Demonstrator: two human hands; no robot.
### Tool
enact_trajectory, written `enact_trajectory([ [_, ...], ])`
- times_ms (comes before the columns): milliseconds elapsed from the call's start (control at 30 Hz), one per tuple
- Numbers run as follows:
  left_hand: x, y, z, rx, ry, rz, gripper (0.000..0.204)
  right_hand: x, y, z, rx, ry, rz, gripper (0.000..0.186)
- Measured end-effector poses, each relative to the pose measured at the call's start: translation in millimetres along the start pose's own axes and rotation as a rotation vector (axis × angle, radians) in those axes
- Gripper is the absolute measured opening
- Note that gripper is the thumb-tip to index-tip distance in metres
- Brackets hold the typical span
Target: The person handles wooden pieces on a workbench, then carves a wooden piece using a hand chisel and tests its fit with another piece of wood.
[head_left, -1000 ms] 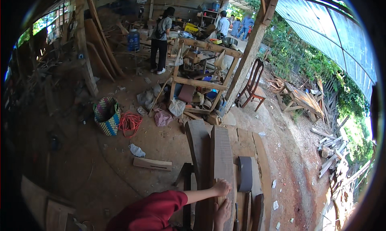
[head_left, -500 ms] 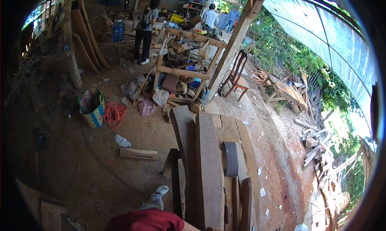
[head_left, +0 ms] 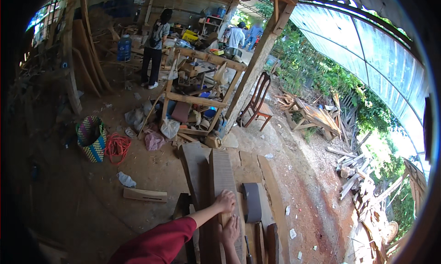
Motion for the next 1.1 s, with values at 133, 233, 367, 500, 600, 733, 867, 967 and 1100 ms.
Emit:
enact_trajectory([
  [133,21.0,-22.0,0.9,-0.024,0.056,0.033,0.022,-1.0,-24.0,-15.0,0.047,-0.125,-0.04,0.069],
  [233,4.9,-7.0,-7.2,-0.016,0.066,0.057,0.025,-7.0,-3.0,-7.9,0.035,-0.166,-0.03,0.07],
  [367,-60.7,45.8,-26.6,-0.023,0.105,0.067,0.03,-34.8,74.9,23.6,0.106,-0.228,-0.061,0.07],
  [500,-178.0,115.8,-80.0,0.177,0.048,0.003,0.036,-87.9,201.6,58.0,0.103,-0.116,-0.12,0.07],
  [600,-276.4,167.6,-119.7,0.344,0.063,-0.118,0.036,-127.2,311.8,80.0,0.111,-0.165,-0.252,0.074],
  [733,-380.6,235.9,-153.5,0.491,0.192,-0.289,0.031,-158.2,404.6,99.3,0.337,-0.348,-0.652,0.084],
  [867,-410.9,266.5,-162.3,0.251,0.349,-0.48,0.042,-134.2,438.0,146.5,0.204,0.014,-0.508,0.079],
  [967,-382.6,250.9,-156.6,0.179,0.302,-0.557,0.048,-112.7,415.0,135.5,0.146,0.076,-0.446,0.076],
  [1100,-279.6,182.7,-120.6,0.295,0.306,-0.363,0.028,-85.4,319.9,90.8,-0.009,0.173,-0.298,0.083],
])
Point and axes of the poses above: each hand's wrist, its own y-axis away from the middle knuckle, its own z-axis out of the back of the hand, x = y × z, the point moved 4 cm from there along -y, towards the middle knuckle, and after that the axes turned 11 degrees about y, right-handed, at the moved point
